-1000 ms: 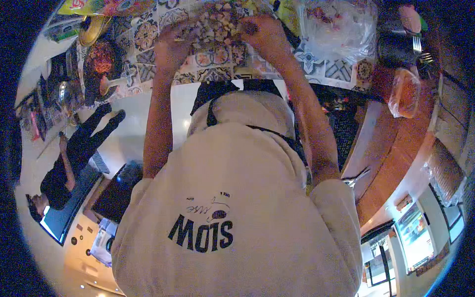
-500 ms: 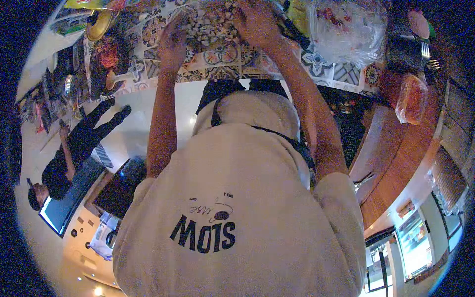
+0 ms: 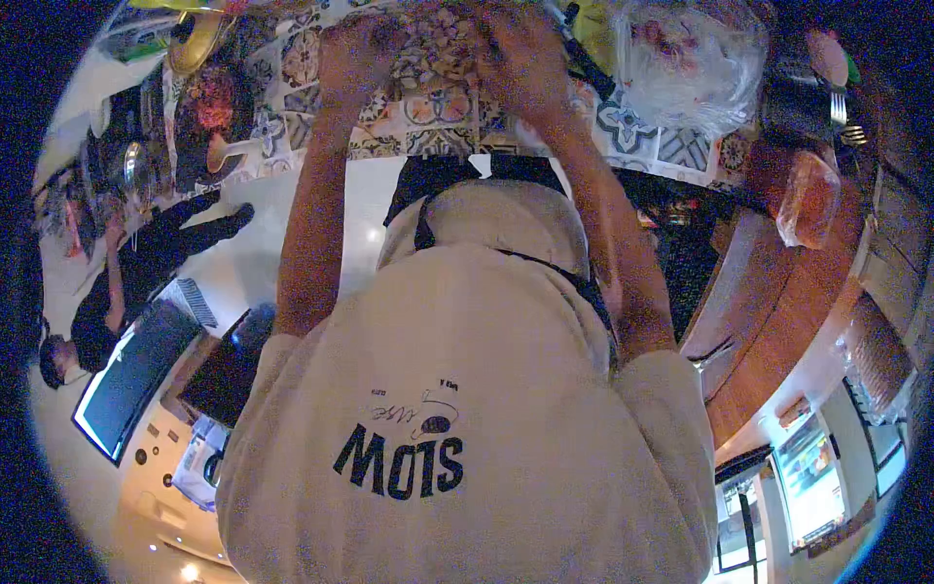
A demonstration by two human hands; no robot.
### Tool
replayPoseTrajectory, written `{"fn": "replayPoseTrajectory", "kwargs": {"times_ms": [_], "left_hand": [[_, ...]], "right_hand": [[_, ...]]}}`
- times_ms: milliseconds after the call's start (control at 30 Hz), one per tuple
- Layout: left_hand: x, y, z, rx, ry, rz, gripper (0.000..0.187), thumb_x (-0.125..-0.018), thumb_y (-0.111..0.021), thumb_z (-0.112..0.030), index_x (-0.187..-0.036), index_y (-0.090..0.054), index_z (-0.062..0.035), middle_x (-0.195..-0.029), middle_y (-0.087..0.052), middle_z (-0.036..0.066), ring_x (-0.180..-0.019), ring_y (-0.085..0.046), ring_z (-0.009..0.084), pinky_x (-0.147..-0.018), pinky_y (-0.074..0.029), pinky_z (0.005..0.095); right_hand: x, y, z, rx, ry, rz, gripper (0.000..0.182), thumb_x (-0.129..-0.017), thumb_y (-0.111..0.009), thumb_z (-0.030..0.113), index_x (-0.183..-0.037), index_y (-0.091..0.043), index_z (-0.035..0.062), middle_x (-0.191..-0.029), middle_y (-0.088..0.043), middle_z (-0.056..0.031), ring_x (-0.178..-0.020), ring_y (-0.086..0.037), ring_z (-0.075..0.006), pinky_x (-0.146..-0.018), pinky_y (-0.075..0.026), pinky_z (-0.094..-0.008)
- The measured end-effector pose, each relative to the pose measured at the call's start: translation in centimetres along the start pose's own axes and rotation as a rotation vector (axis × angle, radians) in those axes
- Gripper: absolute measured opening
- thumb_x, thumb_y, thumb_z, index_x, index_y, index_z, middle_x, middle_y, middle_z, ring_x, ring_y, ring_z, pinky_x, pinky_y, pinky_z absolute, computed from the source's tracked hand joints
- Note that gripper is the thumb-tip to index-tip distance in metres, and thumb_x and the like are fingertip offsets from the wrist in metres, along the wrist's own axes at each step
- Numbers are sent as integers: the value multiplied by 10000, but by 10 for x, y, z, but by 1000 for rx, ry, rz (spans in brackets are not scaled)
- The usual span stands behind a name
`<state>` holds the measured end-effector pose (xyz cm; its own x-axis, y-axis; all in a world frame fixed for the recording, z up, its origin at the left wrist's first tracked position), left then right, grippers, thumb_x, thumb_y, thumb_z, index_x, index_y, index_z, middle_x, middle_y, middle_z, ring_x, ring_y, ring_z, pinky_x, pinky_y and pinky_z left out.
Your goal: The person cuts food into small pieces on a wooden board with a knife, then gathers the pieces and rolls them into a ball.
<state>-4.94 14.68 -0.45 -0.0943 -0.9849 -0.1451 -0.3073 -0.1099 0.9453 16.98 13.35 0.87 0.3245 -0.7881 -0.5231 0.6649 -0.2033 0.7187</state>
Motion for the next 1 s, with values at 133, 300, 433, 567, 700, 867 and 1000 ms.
{"fn": "replayPoseTrajectory", "kwargs": {"times_ms": [133, 300, 433, 567, 700, 867, 1000], "left_hand": [[-8, 21, -11, 173, 42, -122, 153, -823, -723, -170, -902, -762, -45, -719, -689, 146, -599, -659, 261, -643, -569, 397], [-6, 23, -16, 240, 33, -207, 125, -813, -732, -148, -806, -741, -23, -667, -670, 139, -559, -647, 253, -568, -559, 379], [-6, 3, -20, 3, -219, -90, 255, -863, -690, -368, -1000, -763, -166, -906, -718, 127, -808, -690, 336, -784, -558, 445], [2, -5, -16, -96, -123, -29, 260, -853, -698, -356, -1067, -754, -220, -902, -714, 111, -821, -677, 340, -802, -545, 452], [1, -15, -12, -9, -76, 45, 280, -820, -723, -309, -1098, -743, -280, -972, -734, 78, -900, -689, 322, -848, -541, 452], [3, 18, -25, 261, 29, -19, 243, -886, -693, -261, -1101, -736, -155, -909, -707, 143, -824, -694, 291, -784, -564, 410], [16, 30, -16, 534, 152, -167, 238, -874, -724, -205, -1092, -736, -109, -984, -723, 118, -877, -707, 224, -796, -560, 365]], "right_hand": [[27, 24, -41, 199, -231, 141, 407, -875, -688, 232, -1251, -597, 105, -1133, -604, -204, -1081, -567, -416, -927, -466, -502], [35, 35, -44, 278, -214, 166, 451, -839, -714, 199, -1260, -584, 102, -1170, -579, -231, -1090, -559, -426, -928, -463, -510], [29, 32, -39, 352, -163, 155, 427, -831, -724, 229, -1220, -610, 96, -1149, -601, -215, -1080, -573, -416, -914, -476, -507], [35, 13, -19, -133, -208, 457, 398, -819, -736, 222, -1181, -642, 85, -1115, -617, -199, -1062, -585, -390, -905, -493, -484], [54, -8, 3, -120, -72, 486, 415, -810, -745, 163, -1207, -644, 96, -1125, -598, -182, -1070, -570, -375, -930, -487, -456], [57, 3, 18, -63, -192, 500, 430, -818, -724, 152, -1230, -624, 81, -1203, -554, -180, -1126, -534, -386, -965, -469, -458], [65, 3, 19, -103, -193, 440, 424, -827, -699, 117, -1237, -607, 62, -1215, -544, -194, -1145, -526, -391, -977, -469, -456]]}}
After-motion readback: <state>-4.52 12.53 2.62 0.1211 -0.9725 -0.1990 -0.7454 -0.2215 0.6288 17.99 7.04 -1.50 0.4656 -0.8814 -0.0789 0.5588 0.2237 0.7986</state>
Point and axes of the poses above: each hand's wrist, its own x-axis away from the middle knuckle, its own y-axis out of the back of the hand, z = x × y, the point moved 5 cm from there along -x, towards the middle knuckle
